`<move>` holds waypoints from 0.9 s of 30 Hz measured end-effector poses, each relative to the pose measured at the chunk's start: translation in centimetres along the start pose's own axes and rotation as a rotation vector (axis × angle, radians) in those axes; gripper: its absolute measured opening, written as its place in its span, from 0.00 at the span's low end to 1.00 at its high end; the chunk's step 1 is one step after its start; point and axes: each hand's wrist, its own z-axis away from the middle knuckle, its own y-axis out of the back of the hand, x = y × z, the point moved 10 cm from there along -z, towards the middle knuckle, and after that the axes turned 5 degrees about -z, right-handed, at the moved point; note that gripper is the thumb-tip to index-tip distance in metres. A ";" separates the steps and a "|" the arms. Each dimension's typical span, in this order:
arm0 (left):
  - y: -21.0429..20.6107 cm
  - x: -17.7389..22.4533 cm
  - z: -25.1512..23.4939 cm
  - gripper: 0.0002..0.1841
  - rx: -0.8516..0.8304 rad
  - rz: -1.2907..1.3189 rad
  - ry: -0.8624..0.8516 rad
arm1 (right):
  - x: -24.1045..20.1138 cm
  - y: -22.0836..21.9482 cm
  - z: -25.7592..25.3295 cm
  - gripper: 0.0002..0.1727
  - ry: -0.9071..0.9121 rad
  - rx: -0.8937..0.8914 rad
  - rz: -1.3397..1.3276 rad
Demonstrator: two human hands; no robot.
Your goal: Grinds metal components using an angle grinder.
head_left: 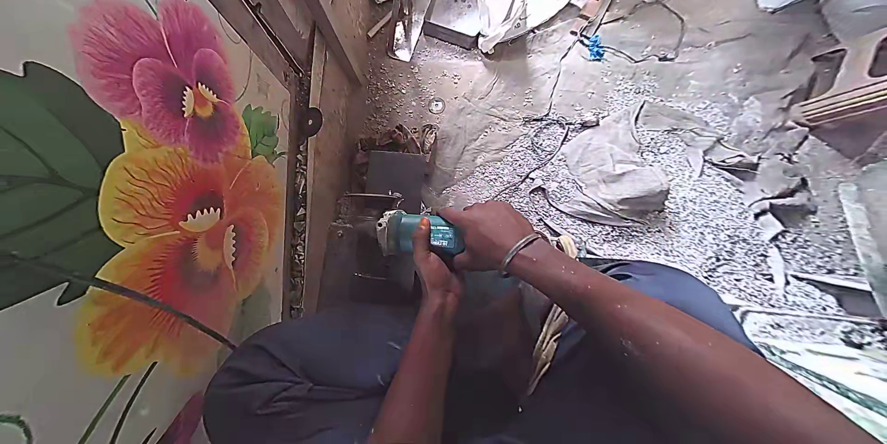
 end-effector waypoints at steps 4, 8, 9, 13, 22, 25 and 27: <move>0.2 -0.9 -0.7 0.18 -0.025 -0.019 0.008 | 0.5 0.0 -0.5 0.40 0.017 0.017 0.012; 0.1 -1.0 -0.8 0.18 -0.023 -0.040 0.023 | 0.9 -0.1 -1.1 0.39 0.036 0.044 0.015; -0.1 -0.9 -0.7 0.18 -0.021 -0.042 0.030 | 0.9 0.0 -1.2 0.39 0.041 0.048 0.016; -0.6 -1.1 -1.1 0.16 -0.038 -0.014 0.064 | 1.3 0.5 -1.3 0.39 0.043 0.065 0.006; -0.9 -1.1 -1.6 0.14 -0.099 -0.032 0.061 | 1.6 0.8 -1.7 0.39 0.020 0.102 0.014; -0.7 -1.5 -1.7 0.14 -0.054 0.005 0.085 | 1.5 1.0 -2.0 0.38 0.032 0.110 0.020; -0.6 -1.5 -1.8 0.14 -0.052 0.012 0.086 | 1.3 1.0 -2.2 0.40 0.043 0.113 0.022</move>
